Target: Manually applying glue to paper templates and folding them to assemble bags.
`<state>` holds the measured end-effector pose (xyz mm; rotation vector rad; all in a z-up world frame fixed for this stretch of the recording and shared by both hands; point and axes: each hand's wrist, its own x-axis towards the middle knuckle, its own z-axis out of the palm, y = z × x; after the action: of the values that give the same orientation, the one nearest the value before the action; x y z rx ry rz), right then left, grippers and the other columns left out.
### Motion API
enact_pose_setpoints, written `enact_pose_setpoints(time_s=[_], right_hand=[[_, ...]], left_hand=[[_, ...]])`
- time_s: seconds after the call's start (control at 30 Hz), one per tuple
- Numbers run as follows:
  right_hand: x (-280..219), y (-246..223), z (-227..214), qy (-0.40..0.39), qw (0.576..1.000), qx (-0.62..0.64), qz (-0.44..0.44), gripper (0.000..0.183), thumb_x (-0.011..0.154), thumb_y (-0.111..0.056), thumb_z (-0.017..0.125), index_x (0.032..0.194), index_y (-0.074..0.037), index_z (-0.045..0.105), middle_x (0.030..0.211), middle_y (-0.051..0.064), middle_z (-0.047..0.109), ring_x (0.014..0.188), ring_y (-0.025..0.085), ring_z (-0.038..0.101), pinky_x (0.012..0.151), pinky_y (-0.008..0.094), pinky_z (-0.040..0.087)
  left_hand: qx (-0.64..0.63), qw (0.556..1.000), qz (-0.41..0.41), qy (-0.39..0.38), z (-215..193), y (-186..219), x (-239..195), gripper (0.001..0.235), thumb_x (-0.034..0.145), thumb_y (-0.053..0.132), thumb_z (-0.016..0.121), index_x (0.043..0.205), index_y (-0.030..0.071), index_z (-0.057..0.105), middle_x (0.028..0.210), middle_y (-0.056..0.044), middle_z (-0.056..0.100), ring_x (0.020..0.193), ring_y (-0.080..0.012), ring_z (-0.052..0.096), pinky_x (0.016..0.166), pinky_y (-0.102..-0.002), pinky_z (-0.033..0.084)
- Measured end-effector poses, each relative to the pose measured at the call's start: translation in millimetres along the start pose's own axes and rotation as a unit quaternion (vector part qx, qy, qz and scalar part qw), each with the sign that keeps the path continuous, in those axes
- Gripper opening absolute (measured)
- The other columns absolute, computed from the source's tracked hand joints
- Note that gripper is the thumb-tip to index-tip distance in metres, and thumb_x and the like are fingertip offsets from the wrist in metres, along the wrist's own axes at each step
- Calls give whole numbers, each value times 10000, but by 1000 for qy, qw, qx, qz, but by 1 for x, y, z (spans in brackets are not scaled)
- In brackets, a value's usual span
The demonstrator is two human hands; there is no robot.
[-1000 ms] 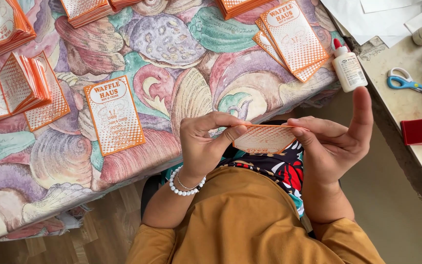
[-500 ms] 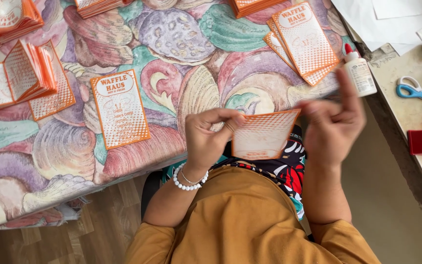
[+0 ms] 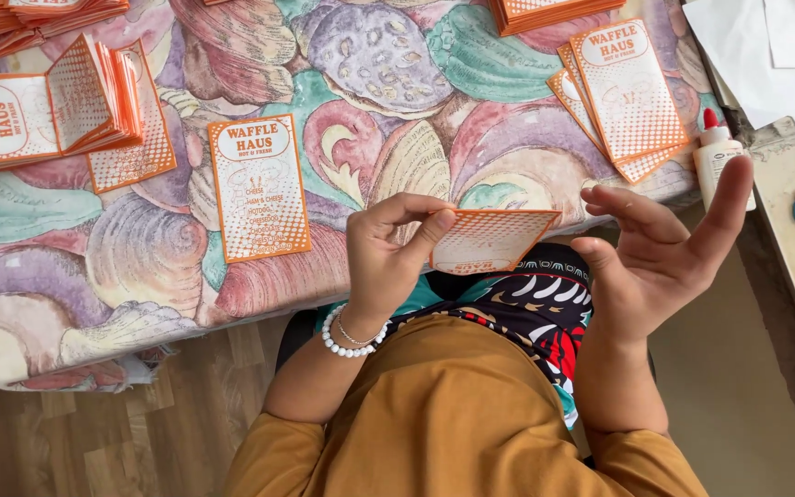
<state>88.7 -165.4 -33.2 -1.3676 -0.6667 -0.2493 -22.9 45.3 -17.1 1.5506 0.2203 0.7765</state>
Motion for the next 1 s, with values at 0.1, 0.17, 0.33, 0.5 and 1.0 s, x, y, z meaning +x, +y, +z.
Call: enact_pose_setpoints(time_s=[0.1,0.17,0.33,0.5,1.0], right_hand=[[-3,7,0,13,998,-20,-50,1149,823,68,875,1701,-107,153,1336,410,668,1045,473,743,1052,540,647],[-2,7,0,2,997,-30,-70,1130,806,45,862,1695,-102,179,1294,423,662,1054,480,727,1060,559,632],[5,5,-1,-55,995,-46,-71,1068,863,-139,792,1691,-81,120,1535,377,557,1273,512,704,1060,537,604],[11,30,-15,-186,913,-363,1,1306,809,-407,970,1682,-96,49,1771,126,92,1656,318,-3,1384,563,119],[53,59,-13,-366,791,-455,180,1495,664,-566,899,1624,-68,-134,1705,207,-166,1564,455,-164,1273,614,-41]], left_hand=[[-24,1000,-10,15,-8,-2,-1,96,944,146,758,970,55,743,923,-69,769,870,-150,753,789,-220,611],[-27,999,-19,16,-12,-4,-3,92,943,136,759,971,51,738,922,-64,766,869,-143,747,788,-220,607],[-29,999,-31,29,-20,-11,-4,92,941,122,764,974,42,734,891,-57,759,822,-115,723,744,-208,578],[-73,991,-57,92,-32,-31,8,112,925,122,788,975,37,736,838,-28,727,724,-55,610,638,-166,471],[97,987,-89,92,-48,-71,11,118,955,157,752,974,41,745,898,-38,756,816,-86,675,718,-196,535]])
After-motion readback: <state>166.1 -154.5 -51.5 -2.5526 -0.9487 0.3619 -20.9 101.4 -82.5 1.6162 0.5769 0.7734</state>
